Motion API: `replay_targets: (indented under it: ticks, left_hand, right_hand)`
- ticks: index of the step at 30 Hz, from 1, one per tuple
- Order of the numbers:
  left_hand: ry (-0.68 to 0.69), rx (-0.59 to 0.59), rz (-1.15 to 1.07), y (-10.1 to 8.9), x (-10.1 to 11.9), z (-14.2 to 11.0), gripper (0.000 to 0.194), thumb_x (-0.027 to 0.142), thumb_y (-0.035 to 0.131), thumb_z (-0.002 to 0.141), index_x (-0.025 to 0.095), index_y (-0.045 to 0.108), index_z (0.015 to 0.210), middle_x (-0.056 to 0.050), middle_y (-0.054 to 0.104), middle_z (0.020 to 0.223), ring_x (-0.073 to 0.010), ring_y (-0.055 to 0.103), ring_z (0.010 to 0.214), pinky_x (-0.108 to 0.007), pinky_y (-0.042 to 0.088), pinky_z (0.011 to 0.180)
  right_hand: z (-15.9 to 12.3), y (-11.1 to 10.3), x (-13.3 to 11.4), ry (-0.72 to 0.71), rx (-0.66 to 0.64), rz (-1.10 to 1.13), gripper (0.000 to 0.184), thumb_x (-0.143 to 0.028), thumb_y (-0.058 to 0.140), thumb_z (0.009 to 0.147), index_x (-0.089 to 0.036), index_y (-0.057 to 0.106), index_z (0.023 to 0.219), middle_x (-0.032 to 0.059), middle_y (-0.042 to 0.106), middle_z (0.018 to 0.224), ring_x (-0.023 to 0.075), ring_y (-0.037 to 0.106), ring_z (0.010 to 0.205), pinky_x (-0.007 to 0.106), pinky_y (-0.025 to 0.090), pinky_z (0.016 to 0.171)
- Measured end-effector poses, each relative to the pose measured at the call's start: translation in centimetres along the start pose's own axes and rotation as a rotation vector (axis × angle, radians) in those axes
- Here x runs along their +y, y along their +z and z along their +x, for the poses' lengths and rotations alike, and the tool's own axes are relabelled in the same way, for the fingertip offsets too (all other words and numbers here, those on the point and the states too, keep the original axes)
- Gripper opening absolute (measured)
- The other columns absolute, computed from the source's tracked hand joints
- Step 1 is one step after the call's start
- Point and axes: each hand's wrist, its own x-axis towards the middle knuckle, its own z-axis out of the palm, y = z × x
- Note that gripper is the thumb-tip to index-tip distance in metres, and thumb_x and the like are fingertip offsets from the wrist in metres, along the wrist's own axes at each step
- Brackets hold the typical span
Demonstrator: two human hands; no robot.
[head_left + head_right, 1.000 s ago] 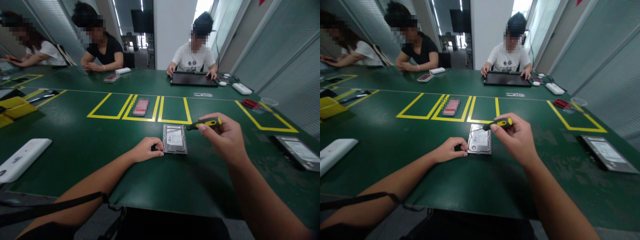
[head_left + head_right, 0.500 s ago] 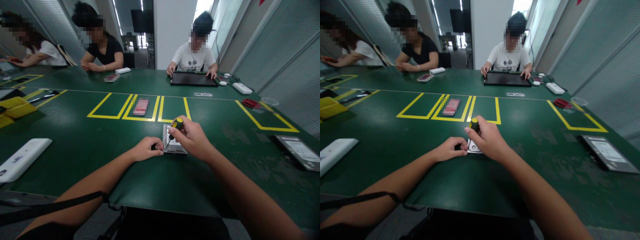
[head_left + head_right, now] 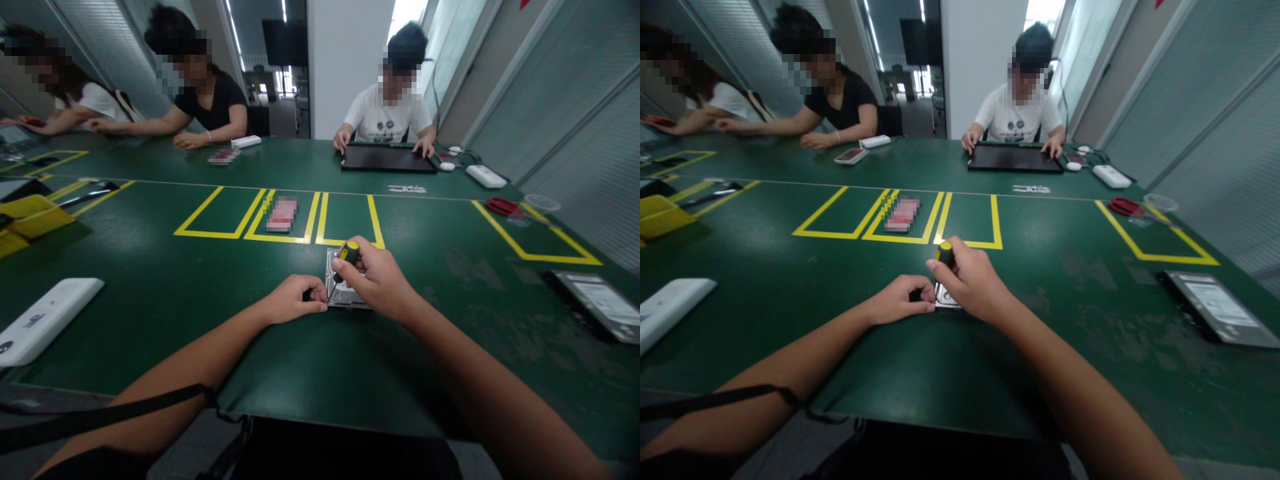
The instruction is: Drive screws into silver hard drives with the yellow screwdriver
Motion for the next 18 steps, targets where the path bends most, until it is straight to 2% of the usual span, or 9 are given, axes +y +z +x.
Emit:
replay_targets:
  ticks: [10,15,18]
  left_hand:
    - [-0.01,-0.007,0.002,0.04,-0.02,0.02,0.019,0.032,0.071,0.083,0.015,0.065,0.088,0.0,0.064,0.079,-0.0134,0.058,0.073,-0.027,0.045,0.071]
    - [-0.008,-0.013,0.008,-0.03,0.07,0.08,0.019,0.032,0.07,0.083,0.015,0.065,0.088,0.0,0.063,0.079,-0.0133,0.057,0.073,-0.026,0.045,0.071]
    - [-0.004,-0.014,0.01,-0.04,0.16,0.1,0.018,0.032,0.07,0.083,0.015,0.065,0.086,0.0,0.063,0.078,-0.0133,0.057,0.073,-0.026,0.044,0.071]
  right_hand:
    - [0.07,0.36,0.39,0.002,-0.001,0.0,0.027,-0.043,0.052,0.095,-0.017,0.049,0.089,-0.0027,0.051,0.067,0.0085,0.043,0.058,0.026,0.029,0.058]
    - [0.43,0.15,0.07,-0.072,0.016,-0.071,0.029,-0.041,0.056,0.092,-0.015,0.055,0.082,0.0009,0.051,0.074,0.0099,0.044,0.066,0.026,0.03,0.062]
    - [0.63,-0.15,-0.21,-0.094,-0.002,-0.054,0.024,-0.038,0.061,0.089,-0.014,0.06,0.091,0.001,0.054,0.078,0.0101,0.046,0.068,0.026,0.032,0.064]
